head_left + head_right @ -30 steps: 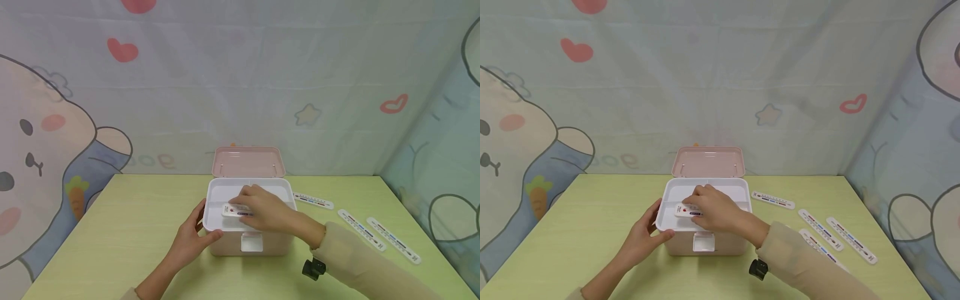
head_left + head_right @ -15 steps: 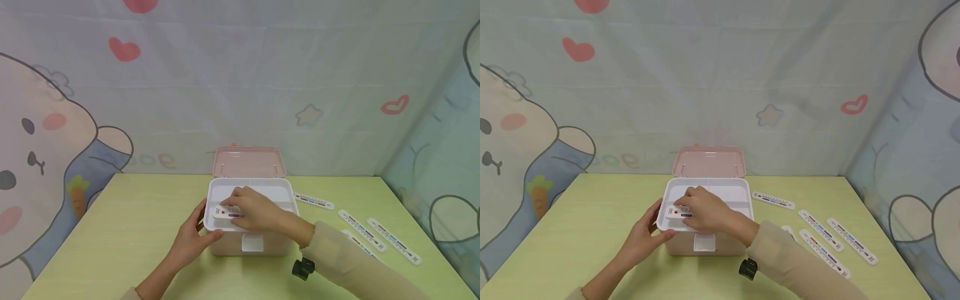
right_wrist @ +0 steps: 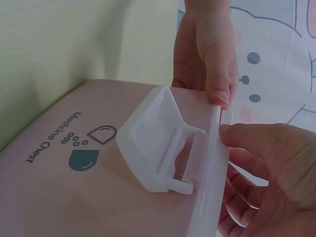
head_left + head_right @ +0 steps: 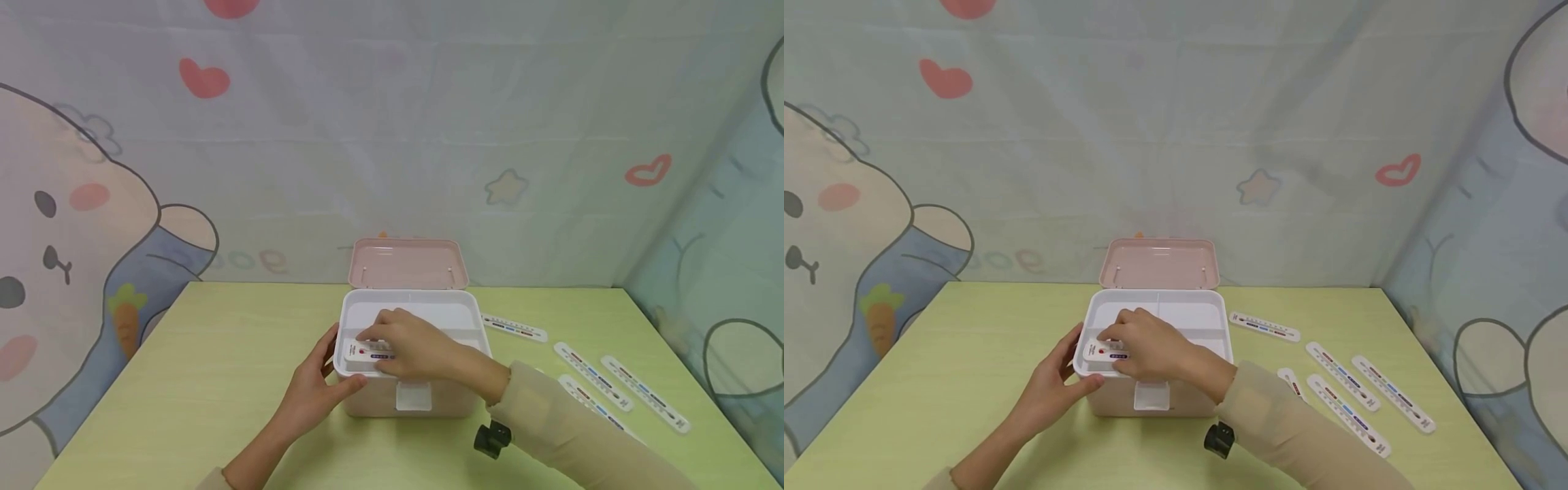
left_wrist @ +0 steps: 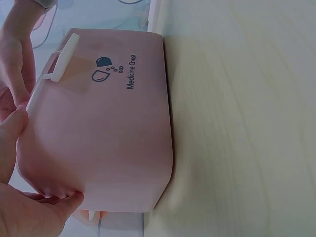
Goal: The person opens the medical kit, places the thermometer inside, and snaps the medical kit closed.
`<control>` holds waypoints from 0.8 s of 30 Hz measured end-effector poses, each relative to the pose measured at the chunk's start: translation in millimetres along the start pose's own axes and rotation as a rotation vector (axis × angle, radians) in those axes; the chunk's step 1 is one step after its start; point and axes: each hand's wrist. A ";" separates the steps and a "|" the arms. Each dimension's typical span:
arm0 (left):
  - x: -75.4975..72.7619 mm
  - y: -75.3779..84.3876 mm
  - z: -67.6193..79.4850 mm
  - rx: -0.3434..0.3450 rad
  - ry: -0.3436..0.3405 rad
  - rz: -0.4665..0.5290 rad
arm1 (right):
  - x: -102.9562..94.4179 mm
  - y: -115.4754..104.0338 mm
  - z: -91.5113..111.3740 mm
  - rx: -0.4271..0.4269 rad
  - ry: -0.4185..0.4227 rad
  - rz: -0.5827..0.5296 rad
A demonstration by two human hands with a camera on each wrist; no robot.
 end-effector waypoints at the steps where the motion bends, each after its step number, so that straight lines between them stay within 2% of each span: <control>1: -0.1 -0.1 -0.1 0.003 -0.001 0.000 | 0.0 0.3 0.0 0.000 -0.001 -0.002; 10: -1.1 1.2 0.5 0.002 -0.007 0.012 | -0.9 0.4 -0.1 -0.003 -0.025 -0.039; 15: -0.9 1.4 0.7 -0.012 -0.002 0.006 | -4.1 2.5 1.7 0.036 -0.021 -0.055; 21: 0.1 1.8 0.6 -0.003 0.007 0.006 | -13.9 8.1 8.2 0.106 0.017 -0.106; 24: -0.2 2.1 1.2 -0.004 0.006 0.012 | -18.0 12.5 13.2 0.112 0.057 -0.120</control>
Point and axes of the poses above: each hand's wrist, its own z-axis away from the middle knuckle, its own x-axis out of the palm, y = z × x, and after that the axes turned 7 degrees about x, right-handed
